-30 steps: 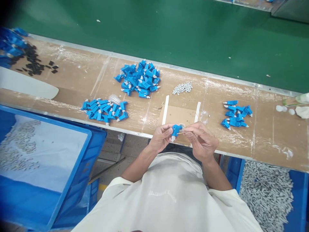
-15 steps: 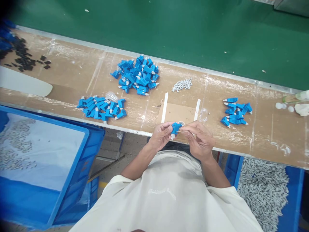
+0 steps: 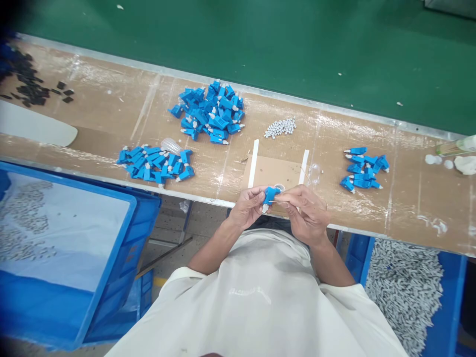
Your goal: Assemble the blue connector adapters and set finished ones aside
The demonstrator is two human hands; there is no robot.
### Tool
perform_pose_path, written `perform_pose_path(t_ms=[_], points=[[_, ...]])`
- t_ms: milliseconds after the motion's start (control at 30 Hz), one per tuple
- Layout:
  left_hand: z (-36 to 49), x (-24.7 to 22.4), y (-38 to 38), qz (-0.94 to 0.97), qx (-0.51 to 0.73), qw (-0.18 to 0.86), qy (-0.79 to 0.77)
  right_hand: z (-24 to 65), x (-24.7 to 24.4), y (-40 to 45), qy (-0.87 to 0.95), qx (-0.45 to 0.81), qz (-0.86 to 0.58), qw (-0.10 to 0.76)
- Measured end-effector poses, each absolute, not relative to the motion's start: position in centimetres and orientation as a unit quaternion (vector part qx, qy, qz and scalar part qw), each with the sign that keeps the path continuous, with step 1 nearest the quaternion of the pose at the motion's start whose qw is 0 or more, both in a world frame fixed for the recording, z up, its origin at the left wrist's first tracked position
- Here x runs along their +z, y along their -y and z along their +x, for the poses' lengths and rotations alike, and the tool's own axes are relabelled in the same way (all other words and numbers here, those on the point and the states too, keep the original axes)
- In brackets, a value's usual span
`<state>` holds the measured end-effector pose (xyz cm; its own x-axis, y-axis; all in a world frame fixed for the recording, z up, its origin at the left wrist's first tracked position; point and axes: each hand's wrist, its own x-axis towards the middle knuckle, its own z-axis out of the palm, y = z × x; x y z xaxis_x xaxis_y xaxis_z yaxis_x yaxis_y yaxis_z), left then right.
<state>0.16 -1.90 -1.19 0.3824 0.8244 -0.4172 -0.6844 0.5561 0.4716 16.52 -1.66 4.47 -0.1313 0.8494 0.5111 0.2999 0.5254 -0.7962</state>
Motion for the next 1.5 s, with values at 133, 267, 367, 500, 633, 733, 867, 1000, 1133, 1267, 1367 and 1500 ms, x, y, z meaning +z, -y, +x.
perform_pose_path(t_ms=[133, 267, 367, 500, 633, 733, 867, 1000, 1133, 1267, 1367, 1500], points=[[-0.3, -1.8, 1.8, 0.11, 0.457, 0.826, -0.311, 17.1, 4.0, 1.1, 0.612, 0.3, -0.45, 0.578], [-1.1, -2.7, 1.3, 0.101, 0.468, 0.818, -0.321, 18.2, 2.0, -0.1, 0.595, 0.307, -0.512, 0.538], [-2.0, -3.3, 0.8, 0.072, 0.487, 0.803, -0.336, 18.6, 0.2, -0.6, 0.629, 0.318, -0.537, 0.464], [-2.6, -3.8, 0.5, 0.058, 0.501, 0.798, -0.329, 18.9, -1.4, -0.7, 0.671, 0.296, -0.547, 0.403], [-2.6, -4.3, 0.5, 0.077, 0.502, 0.801, -0.317, 20.3, -1.8, -3.1, 0.667, 0.283, -0.569, 0.39], [-2.3, -4.7, 0.6, 0.096, 0.498, 0.803, -0.312, 21.1, -2.0, -7.0, 0.67, 0.269, -0.588, 0.366], [-2.2, -5.3, 0.6, 0.104, 0.499, 0.809, -0.292, 20.0, -2.3, -12.7, 0.725, 0.242, -0.563, 0.314], [-2.2, -5.5, 0.6, 0.099, 0.497, 0.813, -0.288, 18.0, -2.8, -16.1, 0.803, 0.209, -0.492, 0.262], [-2.1, -5.3, 0.5, 0.091, 0.505, 0.808, -0.289, 17.4, -3.1, -17.5, 0.843, 0.193, -0.448, 0.227], [-2.1, -5.1, 0.4, 0.083, 0.505, 0.809, -0.29, 17.3, -2.9, -18.4, 0.867, 0.188, -0.434, 0.16], [-2.0, -5.0, 0.6, 0.081, 0.505, 0.809, -0.291, 16.8, -2.0, -18.7, 0.876, 0.195, -0.434, 0.08], [-1.8, -5.1, 0.9, 0.083, 0.515, 0.806, -0.278, 16.1, -0.1, -18.2, 0.876, 0.203, -0.436, 0.033]])
